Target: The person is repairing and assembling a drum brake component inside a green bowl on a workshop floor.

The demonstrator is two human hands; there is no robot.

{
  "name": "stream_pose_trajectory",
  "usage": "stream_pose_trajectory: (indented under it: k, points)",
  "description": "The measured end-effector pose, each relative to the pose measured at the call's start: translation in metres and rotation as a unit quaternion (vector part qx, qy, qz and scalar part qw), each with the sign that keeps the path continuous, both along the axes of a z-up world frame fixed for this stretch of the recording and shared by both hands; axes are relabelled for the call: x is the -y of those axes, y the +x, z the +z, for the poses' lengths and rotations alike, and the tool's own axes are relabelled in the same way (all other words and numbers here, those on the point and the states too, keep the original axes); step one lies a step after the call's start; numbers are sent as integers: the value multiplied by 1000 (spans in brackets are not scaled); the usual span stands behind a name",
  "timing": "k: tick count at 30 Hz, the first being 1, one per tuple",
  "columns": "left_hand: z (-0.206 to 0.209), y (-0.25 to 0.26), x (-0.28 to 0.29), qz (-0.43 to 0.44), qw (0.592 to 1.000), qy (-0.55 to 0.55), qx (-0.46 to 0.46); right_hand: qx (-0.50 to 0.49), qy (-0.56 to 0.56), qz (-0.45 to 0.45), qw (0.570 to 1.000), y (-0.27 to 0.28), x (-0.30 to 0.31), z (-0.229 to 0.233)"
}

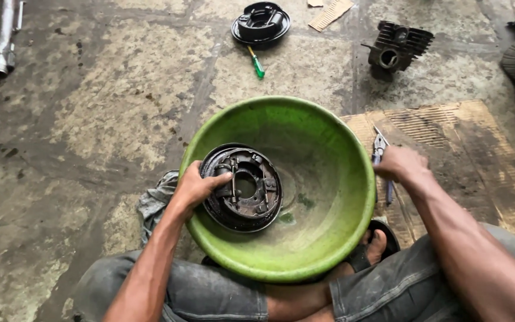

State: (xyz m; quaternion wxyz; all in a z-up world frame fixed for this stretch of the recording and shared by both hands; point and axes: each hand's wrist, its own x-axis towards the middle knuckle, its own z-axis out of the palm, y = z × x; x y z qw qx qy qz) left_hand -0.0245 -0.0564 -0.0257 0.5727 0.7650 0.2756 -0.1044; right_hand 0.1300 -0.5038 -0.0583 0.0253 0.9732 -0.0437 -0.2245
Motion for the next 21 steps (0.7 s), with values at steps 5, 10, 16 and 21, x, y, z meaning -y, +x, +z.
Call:
stream_pose_trajectory:
  k: [5,10,16,21]
  points:
    - [-3,-1,-3,-1,1000,0,15,-4,-14,38,999,8,5,-49]
    - [-7,-1,-2,-15,998,29,45,3,-5,-3,1000,8,6,-47]
    - [-6,-5,2,1,992,-61,108,-10,385,-184,904,33,47,-52]
    - [-22,2,4,-51,985,51,154,73,620,-219,750,-16,2,62]
